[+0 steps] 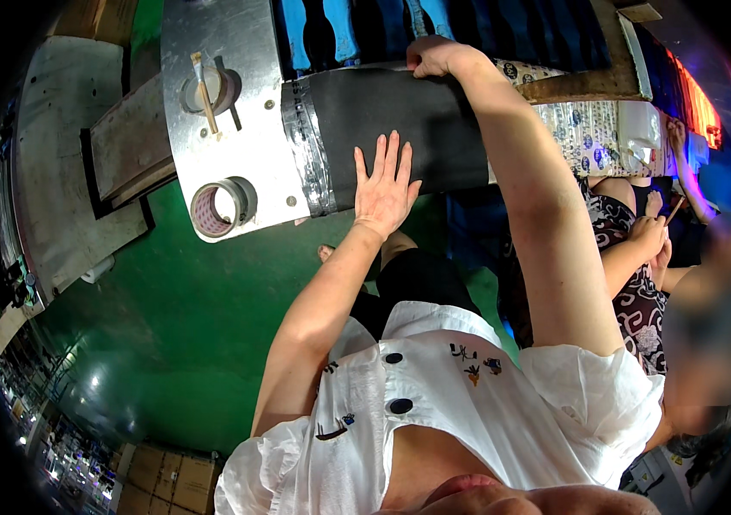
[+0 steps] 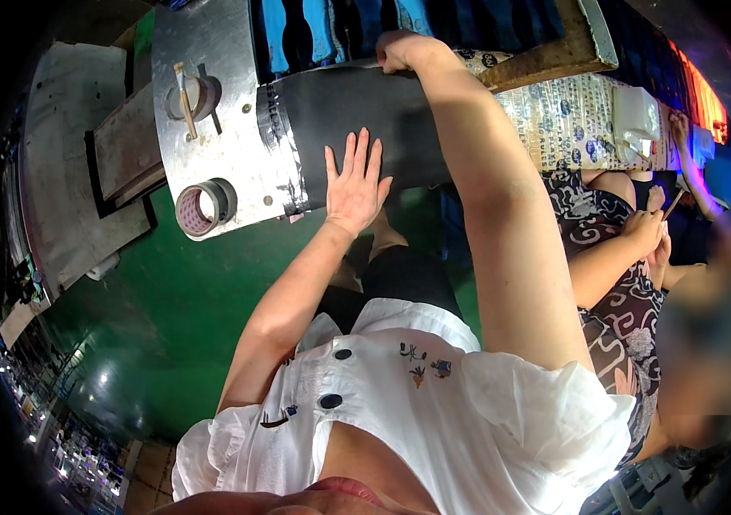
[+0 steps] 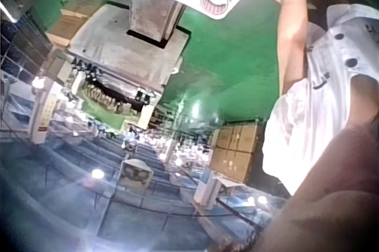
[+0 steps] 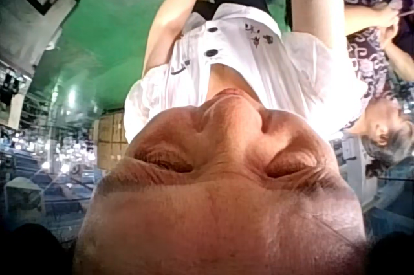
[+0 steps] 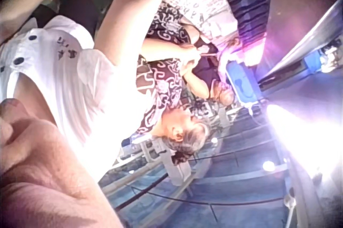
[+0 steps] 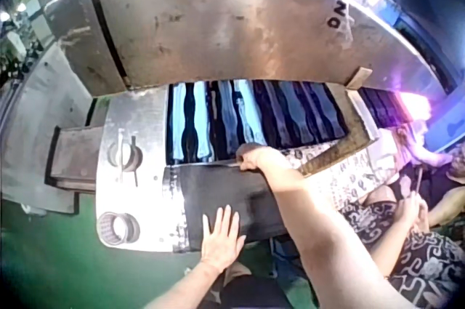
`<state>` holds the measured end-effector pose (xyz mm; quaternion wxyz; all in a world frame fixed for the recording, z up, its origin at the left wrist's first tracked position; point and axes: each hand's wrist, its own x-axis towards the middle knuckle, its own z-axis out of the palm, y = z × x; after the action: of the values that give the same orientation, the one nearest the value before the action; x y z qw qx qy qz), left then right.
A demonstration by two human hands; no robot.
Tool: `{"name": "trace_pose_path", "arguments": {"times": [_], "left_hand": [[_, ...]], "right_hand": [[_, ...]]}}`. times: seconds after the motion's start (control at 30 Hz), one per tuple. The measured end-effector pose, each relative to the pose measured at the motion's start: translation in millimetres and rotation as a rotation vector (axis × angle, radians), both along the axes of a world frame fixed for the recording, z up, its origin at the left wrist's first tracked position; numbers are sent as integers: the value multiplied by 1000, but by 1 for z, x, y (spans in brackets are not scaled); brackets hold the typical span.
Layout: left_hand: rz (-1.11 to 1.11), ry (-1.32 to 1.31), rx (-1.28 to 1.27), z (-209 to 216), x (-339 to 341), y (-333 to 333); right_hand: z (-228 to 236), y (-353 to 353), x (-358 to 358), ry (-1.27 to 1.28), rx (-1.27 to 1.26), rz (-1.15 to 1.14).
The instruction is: The person picks up a roll of tape, moves to a workstation, and applies strips of tape to the edge of a black piece of material, pressing it down by hand.
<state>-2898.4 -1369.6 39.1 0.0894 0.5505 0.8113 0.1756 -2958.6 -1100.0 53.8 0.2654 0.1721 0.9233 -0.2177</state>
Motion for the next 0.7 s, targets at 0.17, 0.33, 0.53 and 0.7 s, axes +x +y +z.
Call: {"name": "trace_pose_path", "arguments": {"times": [0.17,0.33,0.53,0.7], "left_hand": [[-18,9,7,0,0,-1],[-10,9,-14,-2,0,-1],[-11,8,-42,-2,2,-1],[-7,14,-43,-2,2,0]], "right_hand": [[3,3,6,-1,14,37],[-3,-5,13,226,154,-84],[-21,-25,18,379,279,-251],[-25,-35,28,552,345,-358]]}}
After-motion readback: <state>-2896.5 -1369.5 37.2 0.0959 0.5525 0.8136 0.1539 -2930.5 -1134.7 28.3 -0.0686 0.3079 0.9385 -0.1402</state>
